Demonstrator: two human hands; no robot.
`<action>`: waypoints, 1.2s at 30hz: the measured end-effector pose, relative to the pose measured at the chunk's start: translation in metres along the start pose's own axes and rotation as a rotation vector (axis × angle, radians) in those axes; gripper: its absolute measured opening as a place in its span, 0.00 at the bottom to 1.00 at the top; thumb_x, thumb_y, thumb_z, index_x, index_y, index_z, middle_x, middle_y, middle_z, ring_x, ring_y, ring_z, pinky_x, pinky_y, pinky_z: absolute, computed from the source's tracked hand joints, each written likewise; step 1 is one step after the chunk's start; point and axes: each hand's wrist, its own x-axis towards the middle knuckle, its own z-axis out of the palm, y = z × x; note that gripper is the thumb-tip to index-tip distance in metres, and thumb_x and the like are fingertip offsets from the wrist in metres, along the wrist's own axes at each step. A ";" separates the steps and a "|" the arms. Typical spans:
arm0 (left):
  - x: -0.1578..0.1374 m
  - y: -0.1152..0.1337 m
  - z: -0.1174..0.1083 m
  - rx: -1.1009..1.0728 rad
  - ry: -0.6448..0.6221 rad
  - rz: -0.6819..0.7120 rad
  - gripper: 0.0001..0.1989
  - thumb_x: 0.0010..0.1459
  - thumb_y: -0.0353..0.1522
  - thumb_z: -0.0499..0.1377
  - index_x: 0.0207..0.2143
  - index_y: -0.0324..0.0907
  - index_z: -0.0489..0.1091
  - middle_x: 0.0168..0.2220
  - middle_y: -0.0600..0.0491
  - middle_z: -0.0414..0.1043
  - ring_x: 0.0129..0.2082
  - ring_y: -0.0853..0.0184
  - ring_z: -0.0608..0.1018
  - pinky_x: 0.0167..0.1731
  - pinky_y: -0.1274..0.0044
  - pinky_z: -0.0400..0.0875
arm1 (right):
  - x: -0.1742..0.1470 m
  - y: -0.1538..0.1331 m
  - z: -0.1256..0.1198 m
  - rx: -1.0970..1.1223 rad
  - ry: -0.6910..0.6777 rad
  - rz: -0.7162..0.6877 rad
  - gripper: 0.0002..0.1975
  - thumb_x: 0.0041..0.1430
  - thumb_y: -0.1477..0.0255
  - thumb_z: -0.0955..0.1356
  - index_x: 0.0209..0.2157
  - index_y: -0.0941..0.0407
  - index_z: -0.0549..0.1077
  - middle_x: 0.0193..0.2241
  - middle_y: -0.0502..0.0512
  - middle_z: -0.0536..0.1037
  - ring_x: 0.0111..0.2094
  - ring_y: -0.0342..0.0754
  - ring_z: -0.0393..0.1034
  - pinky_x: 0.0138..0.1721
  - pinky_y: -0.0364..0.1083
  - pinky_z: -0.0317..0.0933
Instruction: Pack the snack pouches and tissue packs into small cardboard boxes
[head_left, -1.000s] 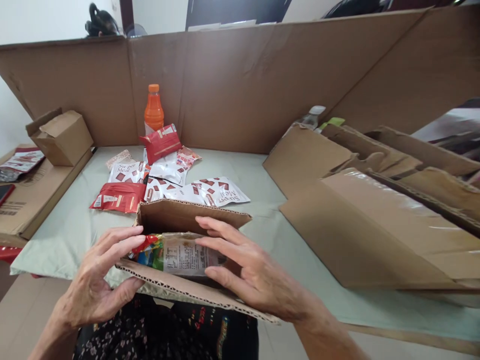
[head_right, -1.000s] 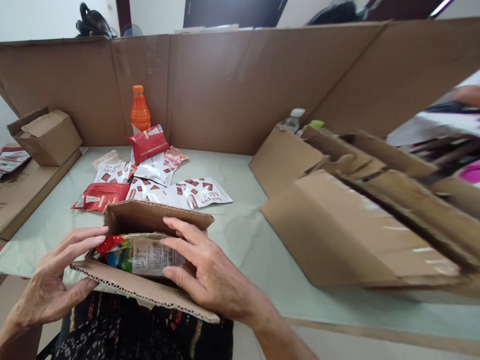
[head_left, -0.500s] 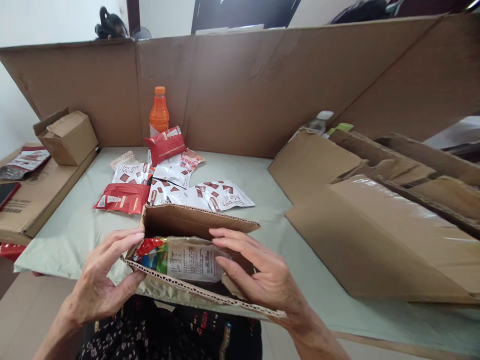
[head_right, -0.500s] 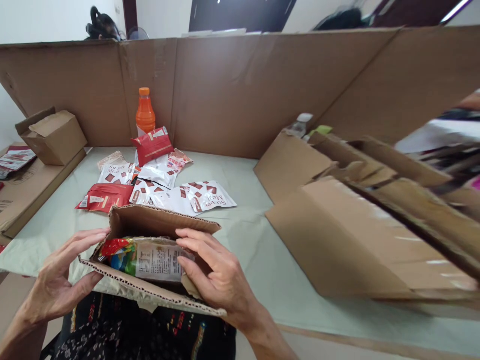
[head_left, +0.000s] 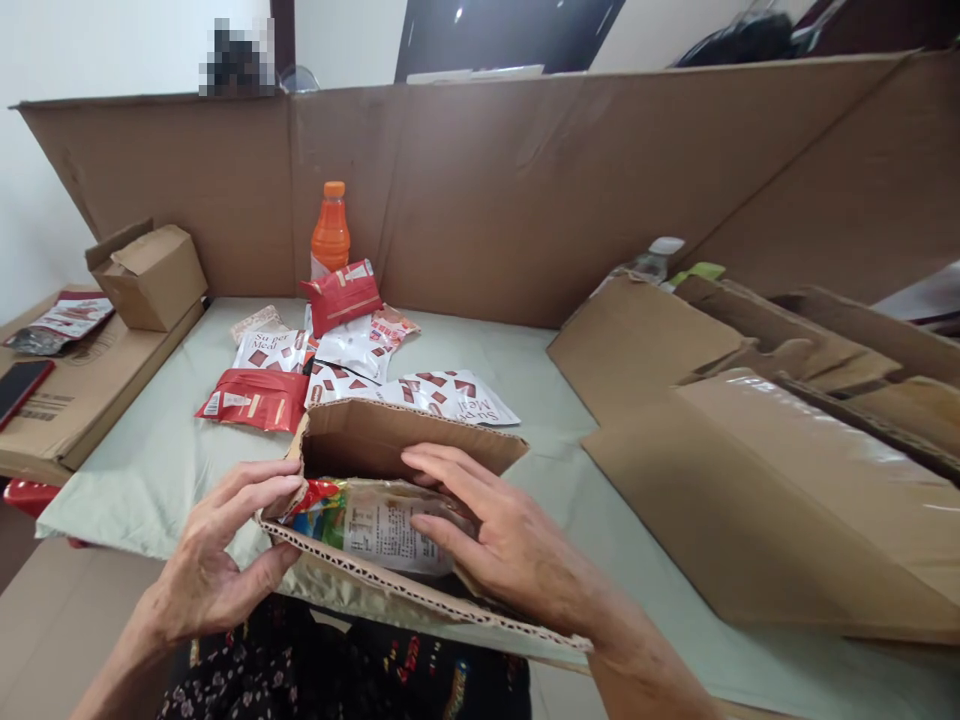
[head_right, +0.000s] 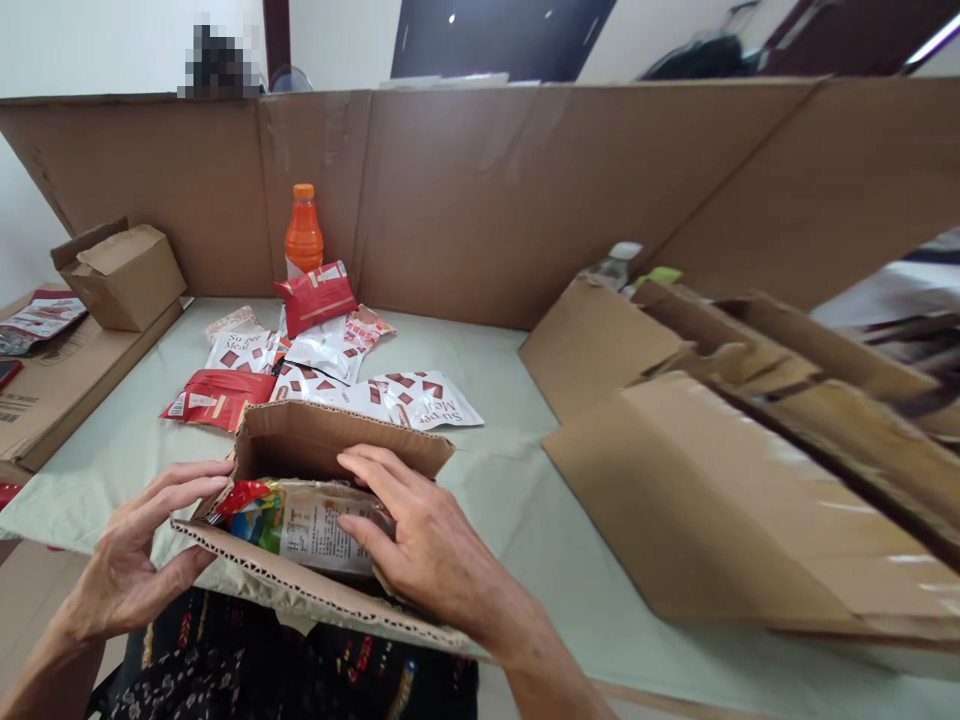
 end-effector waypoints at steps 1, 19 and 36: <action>0.001 -0.001 -0.001 -0.012 0.001 0.001 0.21 0.62 0.29 0.62 0.58 0.48 0.70 0.55 0.45 0.76 0.53 0.59 0.79 0.50 0.66 0.78 | -0.001 0.001 0.001 -0.007 0.004 -0.011 0.20 0.67 0.66 0.66 0.58 0.54 0.73 0.57 0.63 0.77 0.53 0.55 0.77 0.54 0.55 0.73; 0.004 -0.006 0.000 -0.060 -0.062 0.076 0.19 0.61 0.29 0.61 0.55 0.49 0.72 0.54 0.46 0.77 0.55 0.57 0.78 0.52 0.61 0.76 | -0.006 -0.004 0.005 -0.051 0.021 0.015 0.22 0.67 0.65 0.66 0.60 0.53 0.72 0.57 0.62 0.77 0.54 0.55 0.77 0.54 0.54 0.73; 0.003 -0.015 0.002 -0.024 0.025 -0.094 0.29 0.64 0.41 0.61 0.65 0.50 0.61 0.64 0.44 0.64 0.63 0.53 0.69 0.57 0.62 0.72 | -0.009 -0.001 0.007 -0.137 0.076 -0.094 0.18 0.69 0.64 0.65 0.53 0.57 0.77 0.54 0.64 0.79 0.52 0.56 0.77 0.49 0.54 0.76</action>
